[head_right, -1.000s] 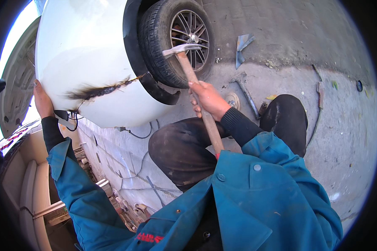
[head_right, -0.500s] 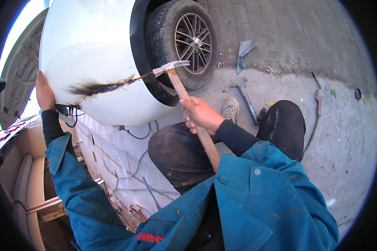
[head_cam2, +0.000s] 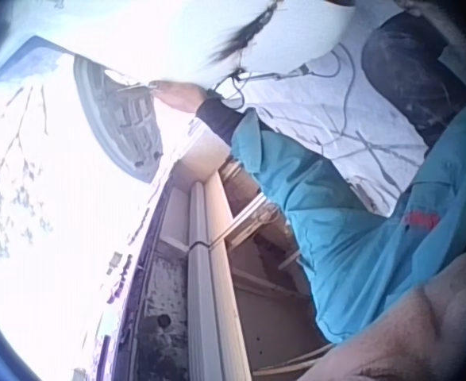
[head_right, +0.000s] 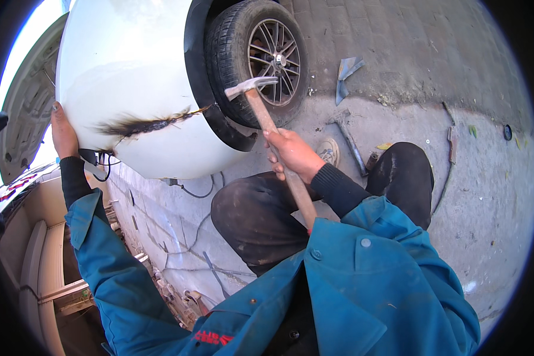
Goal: The person welds a damaged area on the front bumper of a white car, then uses a hammer to flatten the welded section. The person repeats welding and hammering to smooth the repair.
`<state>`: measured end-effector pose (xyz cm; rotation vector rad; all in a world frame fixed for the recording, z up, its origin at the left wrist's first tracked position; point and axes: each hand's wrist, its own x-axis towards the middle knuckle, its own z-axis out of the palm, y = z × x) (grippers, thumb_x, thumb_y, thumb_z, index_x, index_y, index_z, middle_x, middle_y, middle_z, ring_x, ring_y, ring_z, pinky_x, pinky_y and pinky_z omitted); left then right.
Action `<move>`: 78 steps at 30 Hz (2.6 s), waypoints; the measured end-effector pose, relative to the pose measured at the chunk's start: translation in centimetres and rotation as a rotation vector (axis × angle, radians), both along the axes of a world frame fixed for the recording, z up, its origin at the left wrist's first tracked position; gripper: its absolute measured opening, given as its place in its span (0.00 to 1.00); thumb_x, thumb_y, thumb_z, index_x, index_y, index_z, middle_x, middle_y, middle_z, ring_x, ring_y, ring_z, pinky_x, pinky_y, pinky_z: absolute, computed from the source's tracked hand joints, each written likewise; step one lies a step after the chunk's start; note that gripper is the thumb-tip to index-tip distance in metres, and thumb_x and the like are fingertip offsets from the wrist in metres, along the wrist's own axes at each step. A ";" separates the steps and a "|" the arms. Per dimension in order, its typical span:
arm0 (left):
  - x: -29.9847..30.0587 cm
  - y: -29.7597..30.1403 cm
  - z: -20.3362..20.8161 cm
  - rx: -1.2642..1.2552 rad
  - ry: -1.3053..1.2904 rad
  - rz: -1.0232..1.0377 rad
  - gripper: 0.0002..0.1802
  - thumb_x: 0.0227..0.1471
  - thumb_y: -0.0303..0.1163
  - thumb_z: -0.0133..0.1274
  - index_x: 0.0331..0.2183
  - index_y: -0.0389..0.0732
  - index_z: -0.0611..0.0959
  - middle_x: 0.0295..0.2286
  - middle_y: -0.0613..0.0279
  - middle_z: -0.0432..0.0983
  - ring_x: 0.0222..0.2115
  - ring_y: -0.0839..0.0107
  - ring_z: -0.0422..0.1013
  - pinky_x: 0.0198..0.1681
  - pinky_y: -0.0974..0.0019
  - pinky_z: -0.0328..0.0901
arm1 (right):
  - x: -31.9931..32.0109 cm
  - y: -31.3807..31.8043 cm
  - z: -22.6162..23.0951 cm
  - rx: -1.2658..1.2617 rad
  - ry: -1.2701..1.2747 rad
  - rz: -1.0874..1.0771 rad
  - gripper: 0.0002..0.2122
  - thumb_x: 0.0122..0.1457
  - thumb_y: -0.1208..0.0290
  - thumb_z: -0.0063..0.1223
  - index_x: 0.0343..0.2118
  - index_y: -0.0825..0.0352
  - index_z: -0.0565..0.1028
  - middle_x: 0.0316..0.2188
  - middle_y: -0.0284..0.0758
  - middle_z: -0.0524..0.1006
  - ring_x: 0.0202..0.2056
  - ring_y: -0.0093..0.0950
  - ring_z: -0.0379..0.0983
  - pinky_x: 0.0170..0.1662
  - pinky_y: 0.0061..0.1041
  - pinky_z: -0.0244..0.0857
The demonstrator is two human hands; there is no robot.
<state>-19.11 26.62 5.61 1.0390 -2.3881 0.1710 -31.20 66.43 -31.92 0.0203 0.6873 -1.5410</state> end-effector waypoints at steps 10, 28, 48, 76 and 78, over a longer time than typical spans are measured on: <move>-0.5 1.2 -0.3 0.051 0.056 -0.040 0.49 0.70 0.71 0.35 0.59 0.32 0.79 0.52 0.41 0.80 0.52 0.49 0.75 0.62 0.55 0.63 | 0.4 0.0 -0.1 -0.025 0.011 -0.033 0.17 0.76 0.53 0.46 0.42 0.65 0.65 0.22 0.30 0.67 0.15 0.21 0.64 0.16 0.25 0.65; -0.2 0.5 -0.1 -0.130 -0.082 0.072 0.57 0.64 0.79 0.34 0.63 0.33 0.76 0.57 0.35 0.77 0.59 0.41 0.73 0.65 0.45 0.63 | 3.5 1.3 -2.0 0.034 1.126 -0.219 0.09 0.68 0.69 0.59 0.42 0.68 0.72 0.25 0.46 0.78 0.29 0.45 0.81 0.33 0.39 0.71; -0.1 0.3 -0.5 -0.139 -0.009 0.046 0.59 0.61 0.82 0.34 0.63 0.37 0.77 0.56 0.38 0.78 0.58 0.43 0.74 0.64 0.47 0.63 | 5.9 -3.0 -4.8 0.078 1.185 -0.223 0.10 0.70 0.70 0.56 0.45 0.69 0.68 0.28 0.54 0.78 0.32 0.59 0.79 0.34 0.46 0.70; -0.1 0.2 -0.4 -0.075 0.024 0.030 0.49 0.68 0.73 0.39 0.62 0.34 0.78 0.53 0.45 0.80 0.54 0.55 0.75 0.63 0.57 0.62 | 5.5 -3.5 -3.7 0.004 1.298 -0.468 0.10 0.69 0.72 0.58 0.41 0.68 0.67 0.25 0.53 0.77 0.29 0.57 0.78 0.31 0.47 0.69; 0.0 -0.1 -0.5 -0.092 0.009 0.053 0.49 0.68 0.72 0.39 0.62 0.34 0.78 0.53 0.45 0.80 0.55 0.54 0.75 0.63 0.57 0.62 | 5.6 -3.6 -3.8 0.014 1.298 -0.444 0.10 0.68 0.72 0.58 0.41 0.68 0.67 0.26 0.54 0.78 0.29 0.58 0.78 0.31 0.49 0.69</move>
